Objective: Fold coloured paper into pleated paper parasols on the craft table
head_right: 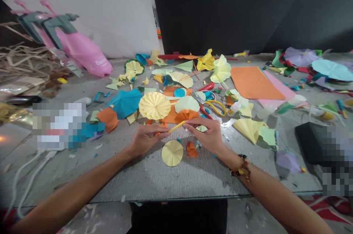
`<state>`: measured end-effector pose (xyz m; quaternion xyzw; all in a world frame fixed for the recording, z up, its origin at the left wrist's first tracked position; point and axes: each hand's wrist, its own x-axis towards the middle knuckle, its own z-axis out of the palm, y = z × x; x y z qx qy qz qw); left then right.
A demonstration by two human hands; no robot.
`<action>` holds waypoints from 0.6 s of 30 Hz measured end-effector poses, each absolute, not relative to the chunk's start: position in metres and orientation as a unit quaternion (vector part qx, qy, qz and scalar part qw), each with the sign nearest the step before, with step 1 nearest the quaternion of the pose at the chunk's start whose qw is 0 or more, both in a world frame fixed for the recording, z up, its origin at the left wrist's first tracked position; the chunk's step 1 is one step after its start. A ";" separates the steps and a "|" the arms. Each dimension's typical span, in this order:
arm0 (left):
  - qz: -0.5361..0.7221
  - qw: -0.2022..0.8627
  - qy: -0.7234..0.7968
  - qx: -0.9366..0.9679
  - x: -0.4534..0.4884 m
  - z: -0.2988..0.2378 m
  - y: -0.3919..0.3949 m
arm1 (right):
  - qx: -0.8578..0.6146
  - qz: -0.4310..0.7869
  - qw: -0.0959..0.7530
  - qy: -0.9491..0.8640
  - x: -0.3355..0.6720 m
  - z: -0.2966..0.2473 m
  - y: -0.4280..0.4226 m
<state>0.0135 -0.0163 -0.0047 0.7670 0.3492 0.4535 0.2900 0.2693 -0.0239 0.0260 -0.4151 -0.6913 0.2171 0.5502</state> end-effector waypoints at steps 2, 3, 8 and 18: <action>0.450 0.288 0.353 0.768 0.013 -0.006 -0.016 | -0.407 0.218 0.545 -0.700 0.270 0.026 -0.023; 0.448 0.284 0.354 0.770 0.012 -0.006 -0.015 | -0.400 0.217 0.542 -0.706 0.270 0.026 -0.023; 0.438 0.215 0.333 0.807 0.008 -0.005 -0.012 | -0.354 0.196 0.535 -0.742 0.269 0.029 -0.027; 0.372 0.032 0.218 0.902 -0.004 0.002 -0.006 | -0.252 0.105 0.538 -0.797 0.269 0.027 -0.033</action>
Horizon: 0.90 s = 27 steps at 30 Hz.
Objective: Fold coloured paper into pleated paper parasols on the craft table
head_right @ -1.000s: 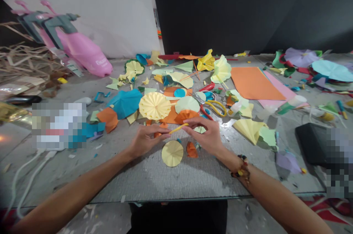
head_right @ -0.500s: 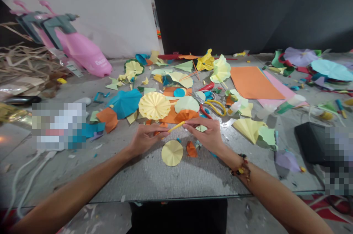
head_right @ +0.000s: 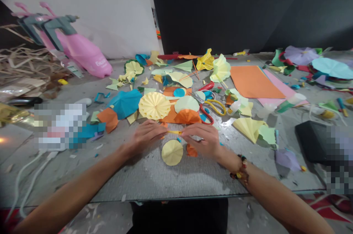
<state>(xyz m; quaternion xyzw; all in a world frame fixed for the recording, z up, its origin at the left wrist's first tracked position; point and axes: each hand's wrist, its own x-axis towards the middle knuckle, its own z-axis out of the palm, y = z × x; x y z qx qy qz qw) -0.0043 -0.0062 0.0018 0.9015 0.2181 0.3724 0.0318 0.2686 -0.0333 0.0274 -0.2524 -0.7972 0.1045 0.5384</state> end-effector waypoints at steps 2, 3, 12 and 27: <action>0.358 0.019 0.195 0.913 -0.007 0.005 -0.007 | -0.238 0.070 0.525 -0.814 0.272 0.024 -0.035; 0.351 0.015 0.187 0.918 -0.008 0.007 -0.008 | -0.232 0.055 0.516 -0.823 0.274 0.023 -0.035; 0.350 0.033 0.158 0.923 -0.007 0.017 -0.018 | -0.200 0.046 0.476 -0.855 0.280 0.014 -0.045; 0.411 0.070 0.247 0.875 0.016 0.003 -0.027 | -0.321 0.346 0.425 -0.772 0.262 0.018 -0.034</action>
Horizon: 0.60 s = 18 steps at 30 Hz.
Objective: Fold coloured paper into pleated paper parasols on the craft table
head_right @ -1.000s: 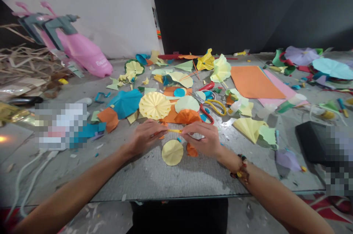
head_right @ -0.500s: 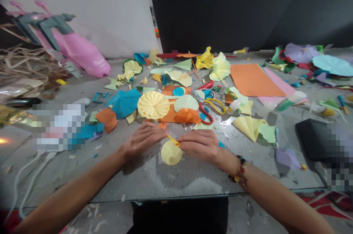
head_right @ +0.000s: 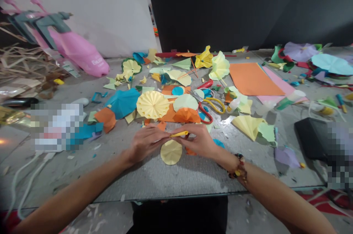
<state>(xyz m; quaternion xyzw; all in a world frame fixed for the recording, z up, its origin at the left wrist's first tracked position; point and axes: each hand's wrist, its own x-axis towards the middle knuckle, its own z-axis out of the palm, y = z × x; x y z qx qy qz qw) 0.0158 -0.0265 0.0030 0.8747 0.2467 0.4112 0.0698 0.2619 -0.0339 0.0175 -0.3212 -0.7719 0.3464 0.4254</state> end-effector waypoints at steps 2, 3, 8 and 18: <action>0.417 0.087 0.248 0.870 0.018 0.003 -0.027 | -0.313 0.338 0.432 -0.775 0.261 0.018 -0.035; 0.425 0.097 0.248 0.865 0.019 0.003 -0.028 | -0.313 0.340 0.433 -0.774 0.261 0.018 -0.035; 0.456 0.136 0.309 0.823 0.021 0.004 -0.031 | -0.355 0.371 0.423 -0.747 0.256 0.021 -0.035; 0.429 0.443 0.365 0.698 0.024 0.002 -0.028 | -0.410 0.411 0.429 -0.692 0.257 0.026 -0.026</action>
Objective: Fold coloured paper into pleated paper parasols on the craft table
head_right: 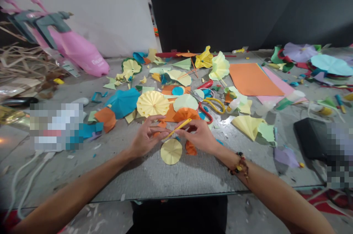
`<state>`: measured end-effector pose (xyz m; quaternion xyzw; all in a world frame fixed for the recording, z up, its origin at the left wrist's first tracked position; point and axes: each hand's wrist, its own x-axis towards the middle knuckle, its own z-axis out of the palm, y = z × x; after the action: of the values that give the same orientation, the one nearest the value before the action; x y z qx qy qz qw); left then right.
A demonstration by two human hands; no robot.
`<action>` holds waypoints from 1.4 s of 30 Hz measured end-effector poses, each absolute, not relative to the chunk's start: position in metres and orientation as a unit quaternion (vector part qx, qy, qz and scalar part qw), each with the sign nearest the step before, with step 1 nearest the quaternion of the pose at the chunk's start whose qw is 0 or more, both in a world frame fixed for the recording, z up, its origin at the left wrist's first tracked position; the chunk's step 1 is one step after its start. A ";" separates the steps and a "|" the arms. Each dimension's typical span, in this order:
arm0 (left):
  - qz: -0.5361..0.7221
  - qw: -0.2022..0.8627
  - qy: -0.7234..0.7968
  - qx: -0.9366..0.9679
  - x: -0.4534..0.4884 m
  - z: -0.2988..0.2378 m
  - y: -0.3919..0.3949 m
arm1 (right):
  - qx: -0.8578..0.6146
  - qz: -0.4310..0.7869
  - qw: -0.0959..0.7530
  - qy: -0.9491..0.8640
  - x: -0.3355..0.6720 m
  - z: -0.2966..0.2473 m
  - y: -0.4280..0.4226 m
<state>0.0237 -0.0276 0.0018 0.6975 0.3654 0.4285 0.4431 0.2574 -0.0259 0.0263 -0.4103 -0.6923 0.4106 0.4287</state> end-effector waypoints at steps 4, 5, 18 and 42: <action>0.419 0.480 0.355 0.684 0.022 0.004 -0.025 | -0.404 0.417 0.423 -0.695 0.257 0.026 -0.026; 0.419 0.485 0.355 0.681 0.021 0.004 -0.024 | -0.400 0.418 0.422 -0.698 0.257 0.026 -0.027; 0.281 0.528 0.285 0.749 0.008 0.010 -0.020 | -0.305 0.476 0.358 -0.743 0.262 0.028 -0.034; 0.260 0.475 0.293 0.788 0.008 0.018 -0.024 | -0.267 0.375 0.370 -0.807 0.263 0.033 -0.037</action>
<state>0.0077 -0.0241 0.0176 0.7881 0.2926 0.2597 0.4752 0.2629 -0.0367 0.0332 -0.2666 -0.8070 0.3749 0.3702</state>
